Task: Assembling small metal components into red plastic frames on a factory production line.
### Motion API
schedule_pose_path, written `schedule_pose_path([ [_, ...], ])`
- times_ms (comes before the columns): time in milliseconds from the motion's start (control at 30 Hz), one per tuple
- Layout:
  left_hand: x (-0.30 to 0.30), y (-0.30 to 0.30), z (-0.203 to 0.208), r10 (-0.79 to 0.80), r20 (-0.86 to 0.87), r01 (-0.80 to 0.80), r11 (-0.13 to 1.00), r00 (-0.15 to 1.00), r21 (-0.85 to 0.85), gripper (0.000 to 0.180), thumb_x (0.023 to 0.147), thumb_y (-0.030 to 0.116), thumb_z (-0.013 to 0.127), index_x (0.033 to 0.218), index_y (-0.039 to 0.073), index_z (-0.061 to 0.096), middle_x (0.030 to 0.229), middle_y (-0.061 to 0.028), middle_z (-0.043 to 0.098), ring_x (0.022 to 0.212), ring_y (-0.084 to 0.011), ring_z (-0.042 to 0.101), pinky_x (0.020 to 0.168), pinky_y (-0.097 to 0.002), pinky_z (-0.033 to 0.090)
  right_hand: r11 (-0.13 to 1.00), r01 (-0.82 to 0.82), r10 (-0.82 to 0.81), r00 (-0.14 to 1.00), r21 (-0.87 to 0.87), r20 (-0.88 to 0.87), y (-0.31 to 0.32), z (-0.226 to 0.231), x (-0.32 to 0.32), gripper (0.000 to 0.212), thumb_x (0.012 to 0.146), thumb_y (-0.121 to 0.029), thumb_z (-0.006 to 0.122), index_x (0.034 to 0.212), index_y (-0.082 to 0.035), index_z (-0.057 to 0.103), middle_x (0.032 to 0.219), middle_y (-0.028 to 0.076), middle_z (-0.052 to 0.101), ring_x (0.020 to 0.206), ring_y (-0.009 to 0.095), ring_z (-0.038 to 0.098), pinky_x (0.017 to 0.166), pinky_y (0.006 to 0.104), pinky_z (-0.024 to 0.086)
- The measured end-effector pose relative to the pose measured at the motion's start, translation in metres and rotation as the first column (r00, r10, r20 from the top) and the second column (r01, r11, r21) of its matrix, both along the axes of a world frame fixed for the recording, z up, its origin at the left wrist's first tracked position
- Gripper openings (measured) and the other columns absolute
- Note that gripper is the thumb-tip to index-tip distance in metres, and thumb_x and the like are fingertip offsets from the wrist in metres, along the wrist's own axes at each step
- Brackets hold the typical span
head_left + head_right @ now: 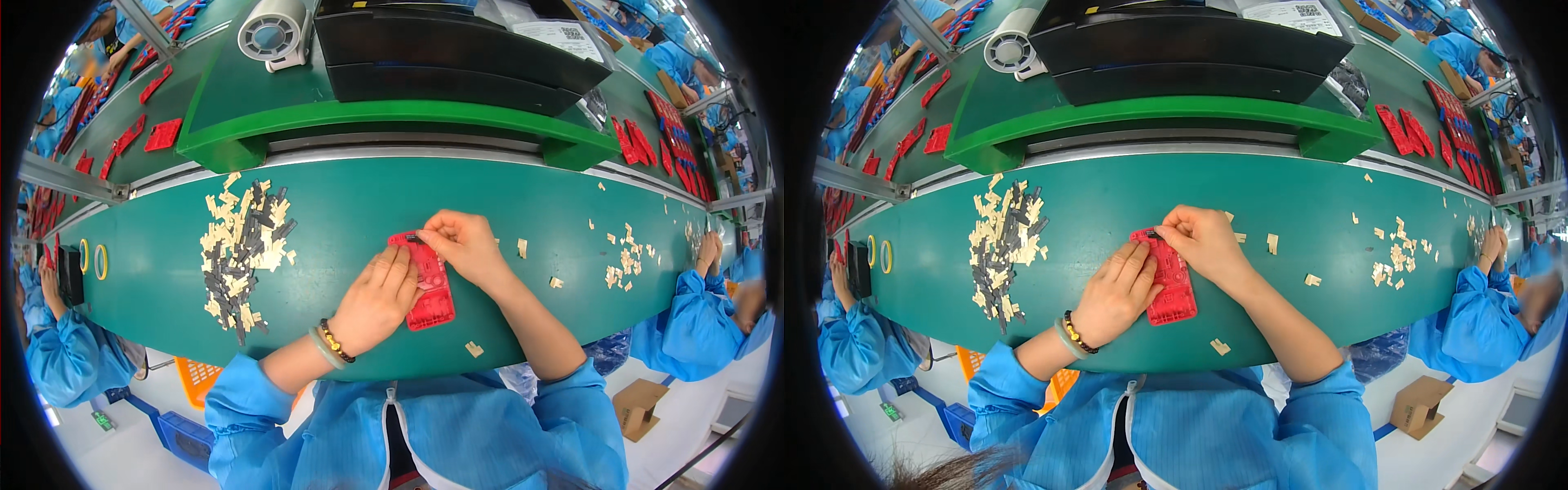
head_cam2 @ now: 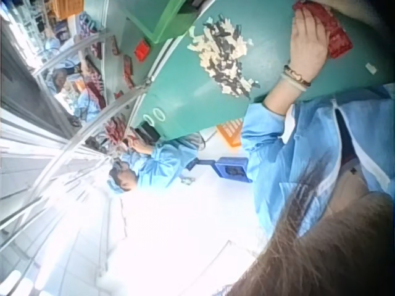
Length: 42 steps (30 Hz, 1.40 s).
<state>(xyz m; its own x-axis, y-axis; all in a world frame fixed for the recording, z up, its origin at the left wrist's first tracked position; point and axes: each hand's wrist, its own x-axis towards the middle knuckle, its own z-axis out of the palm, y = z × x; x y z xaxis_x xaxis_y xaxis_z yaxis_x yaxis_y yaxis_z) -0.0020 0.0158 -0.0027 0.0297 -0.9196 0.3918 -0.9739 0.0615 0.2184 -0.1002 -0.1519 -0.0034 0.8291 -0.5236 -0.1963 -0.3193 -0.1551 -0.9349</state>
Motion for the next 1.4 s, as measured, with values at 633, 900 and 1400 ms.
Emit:
schedule_pose_path([
  [633,0.001,-0.001,0.001,0.005,-0.049,-0.006,1.0,0.999,-0.014,0.038,0.074,0.014,0.072,0.105,-0.005,0.061,0.118,-0.0197,0.055,0.111,-0.0331,0.054,0.089,-0.0395,0.051,0.968,0.011,-0.022,0.999,-0.251,-0.043,0.008,0.004,0.006,0.013,0.082,-0.013,0.067,0.077,-0.002,0.063,0.051,0.007,0.055,0.043,0.015,0.051,0.044,0.0301,0.039],
  [900,0.008,-0.004,0.006,-0.022,-0.171,0.029,0.999,0.985,0.036,0.037,0.074,0.012,0.071,0.105,-0.003,0.057,0.12,-0.0207,0.053,0.11,-0.0351,0.053,0.09,-0.0417,0.049,0.498,-0.059,0.021,0.998,-0.865,-0.056,0.019,0.016,-0.006,0.017,0.078,-0.021,0.07,0.087,-0.008,0.063,0.069,0.004,0.057,0.056,0.02,0.06,0.048,0.0331,0.048],
  [1400,-0.005,-0.034,0.014,0.123,-0.004,-0.122,0.99,0.992,0.073,0.04,0.079,0.012,0.066,0.115,-0.004,0.058,0.099,-0.0129,0.056,0.09,-0.0287,0.054,0.079,-0.0385,0.047,0.547,0.209,-0.236,0.968,-0.811,0.091,-0.05,0.009,-0.118,0.018,0.083,-0.016,0.069,0.1,-0.01,0.065,0.077,0.006,0.059,0.059,0.022,0.062,0.051,0.0326,0.048],
])
